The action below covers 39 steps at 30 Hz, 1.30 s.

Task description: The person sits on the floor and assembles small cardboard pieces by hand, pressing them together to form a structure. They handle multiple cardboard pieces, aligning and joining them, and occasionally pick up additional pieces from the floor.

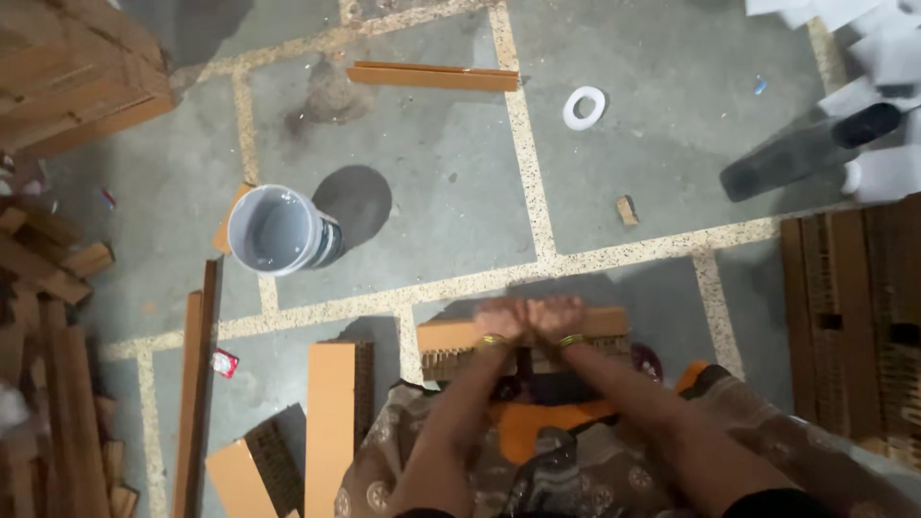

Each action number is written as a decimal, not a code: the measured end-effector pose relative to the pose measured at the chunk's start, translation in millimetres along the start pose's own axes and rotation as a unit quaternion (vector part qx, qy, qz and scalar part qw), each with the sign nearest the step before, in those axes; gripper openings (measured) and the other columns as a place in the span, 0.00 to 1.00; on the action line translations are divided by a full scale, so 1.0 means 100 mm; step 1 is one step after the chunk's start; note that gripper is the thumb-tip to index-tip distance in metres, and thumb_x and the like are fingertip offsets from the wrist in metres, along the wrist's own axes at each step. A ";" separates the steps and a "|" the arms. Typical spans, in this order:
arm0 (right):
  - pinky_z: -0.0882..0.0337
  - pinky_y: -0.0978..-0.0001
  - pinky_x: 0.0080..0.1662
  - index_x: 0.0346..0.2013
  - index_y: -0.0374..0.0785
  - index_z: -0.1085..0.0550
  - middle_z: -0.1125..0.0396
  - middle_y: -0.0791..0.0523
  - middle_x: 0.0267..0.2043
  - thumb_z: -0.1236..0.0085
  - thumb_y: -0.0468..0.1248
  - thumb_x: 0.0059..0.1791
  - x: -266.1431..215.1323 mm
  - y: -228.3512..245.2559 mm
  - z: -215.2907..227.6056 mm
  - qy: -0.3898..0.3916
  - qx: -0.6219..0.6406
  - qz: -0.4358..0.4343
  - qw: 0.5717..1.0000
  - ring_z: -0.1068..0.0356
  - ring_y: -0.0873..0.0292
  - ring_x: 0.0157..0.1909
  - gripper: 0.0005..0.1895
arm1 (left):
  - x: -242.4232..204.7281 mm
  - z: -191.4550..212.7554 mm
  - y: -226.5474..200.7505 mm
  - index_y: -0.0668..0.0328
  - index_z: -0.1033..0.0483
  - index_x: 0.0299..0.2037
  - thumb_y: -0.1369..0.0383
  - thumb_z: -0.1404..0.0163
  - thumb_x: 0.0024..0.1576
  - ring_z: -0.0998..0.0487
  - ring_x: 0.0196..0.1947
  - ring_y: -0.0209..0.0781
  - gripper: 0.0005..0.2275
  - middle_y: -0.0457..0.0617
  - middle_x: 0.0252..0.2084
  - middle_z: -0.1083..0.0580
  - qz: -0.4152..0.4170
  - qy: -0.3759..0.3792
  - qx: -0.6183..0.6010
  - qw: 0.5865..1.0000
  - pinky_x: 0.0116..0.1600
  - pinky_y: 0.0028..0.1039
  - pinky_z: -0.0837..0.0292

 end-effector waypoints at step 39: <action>0.27 0.45 0.43 0.31 0.43 0.19 0.26 0.46 0.33 0.58 0.55 0.53 -0.05 -0.88 0.40 -0.133 0.129 -0.077 0.980 0.27 0.38 0.37 0.25 | 0.37 -0.66 1.68 0.52 0.18 0.43 0.53 0.61 0.63 0.20 0.44 0.61 0.18 0.59 0.43 0.20 0.284 -0.305 -0.294 0.861 0.48 0.49 0.25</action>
Point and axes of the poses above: each hand's wrist, its own x-axis towards the middle knuckle, its own z-axis out of the back of the hand, y = z × x, the point moved 2 cm from there along x, towards the middle knuckle
